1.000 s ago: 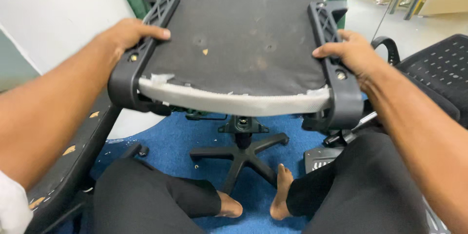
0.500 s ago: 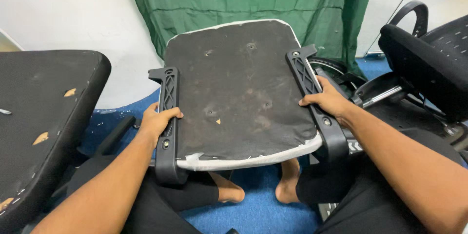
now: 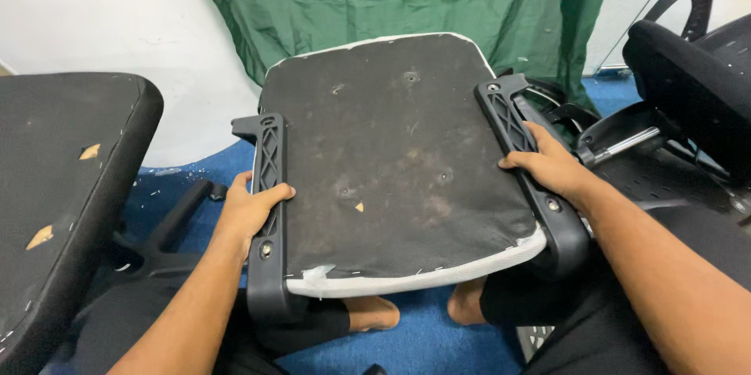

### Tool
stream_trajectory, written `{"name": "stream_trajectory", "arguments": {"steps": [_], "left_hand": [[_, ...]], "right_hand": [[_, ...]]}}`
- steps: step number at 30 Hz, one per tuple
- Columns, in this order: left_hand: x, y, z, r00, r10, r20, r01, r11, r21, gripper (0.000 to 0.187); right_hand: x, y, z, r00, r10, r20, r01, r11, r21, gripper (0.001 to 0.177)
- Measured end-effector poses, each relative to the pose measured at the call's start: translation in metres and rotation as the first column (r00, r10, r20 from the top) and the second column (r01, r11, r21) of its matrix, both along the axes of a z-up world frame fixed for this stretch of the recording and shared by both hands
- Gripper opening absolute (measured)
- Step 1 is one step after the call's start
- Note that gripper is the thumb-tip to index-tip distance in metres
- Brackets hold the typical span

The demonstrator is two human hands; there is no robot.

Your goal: The person uses a screwdriver to remove screws from the underside of an office chair seat, detaching the seat from the gas lift mechanism. They then flip the seat and continue removing screws from the side frame.

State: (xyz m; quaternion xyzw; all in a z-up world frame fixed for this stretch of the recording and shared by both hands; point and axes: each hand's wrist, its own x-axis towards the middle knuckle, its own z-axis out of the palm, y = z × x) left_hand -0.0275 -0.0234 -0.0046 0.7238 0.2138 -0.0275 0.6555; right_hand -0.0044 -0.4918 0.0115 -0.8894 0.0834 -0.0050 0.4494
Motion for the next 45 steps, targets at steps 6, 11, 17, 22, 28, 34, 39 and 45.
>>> {"name": "stream_trajectory", "arguments": {"steps": [6,11,17,22,28,34,39,45], "left_hand": [[-0.001,0.001,0.009,0.997,-0.056,-0.049,0.057,0.998,0.015,0.092],[-0.03,0.007,0.006,0.994,-0.096,-0.049,0.096,0.995,-0.002,0.106],[-0.076,0.022,-0.01,0.997,-0.033,0.07,0.032,0.999,0.02,0.107],[-0.075,0.021,-0.012,0.967,0.023,0.252,-0.066,0.985,0.161,0.095],[-0.077,0.02,-0.012,0.986,0.025,0.165,-0.083,0.931,0.355,0.108],[-0.082,0.017,-0.023,0.997,-0.069,-0.036,0.077,0.939,0.335,0.103],[-0.08,-0.026,-0.03,0.974,-0.198,-0.109,0.182,0.973,-0.139,0.08],[-0.088,-0.062,-0.017,0.933,-0.351,-0.085,0.338,0.931,-0.139,0.072]], "right_hand": [[-0.001,0.012,0.007,0.999,-0.016,-0.036,0.014,0.998,-0.064,0.09],[-0.019,0.006,0.016,0.958,-0.112,-0.263,0.199,0.922,0.332,0.071],[-0.034,-0.006,0.007,0.95,-0.073,-0.302,0.129,0.977,0.171,0.06],[-0.035,-0.011,0.0,0.965,0.005,-0.264,-0.017,0.999,-0.044,0.067],[-0.058,0.011,-0.002,0.941,0.041,-0.335,-0.004,0.994,0.11,0.064],[-0.079,0.047,-0.001,0.926,0.092,-0.367,0.003,0.968,0.249,0.059],[-0.079,0.071,-0.005,0.92,0.025,-0.392,0.142,0.909,0.391,0.054],[-0.082,0.073,-0.008,0.918,-0.031,-0.395,0.195,0.903,0.382,0.052]]}}
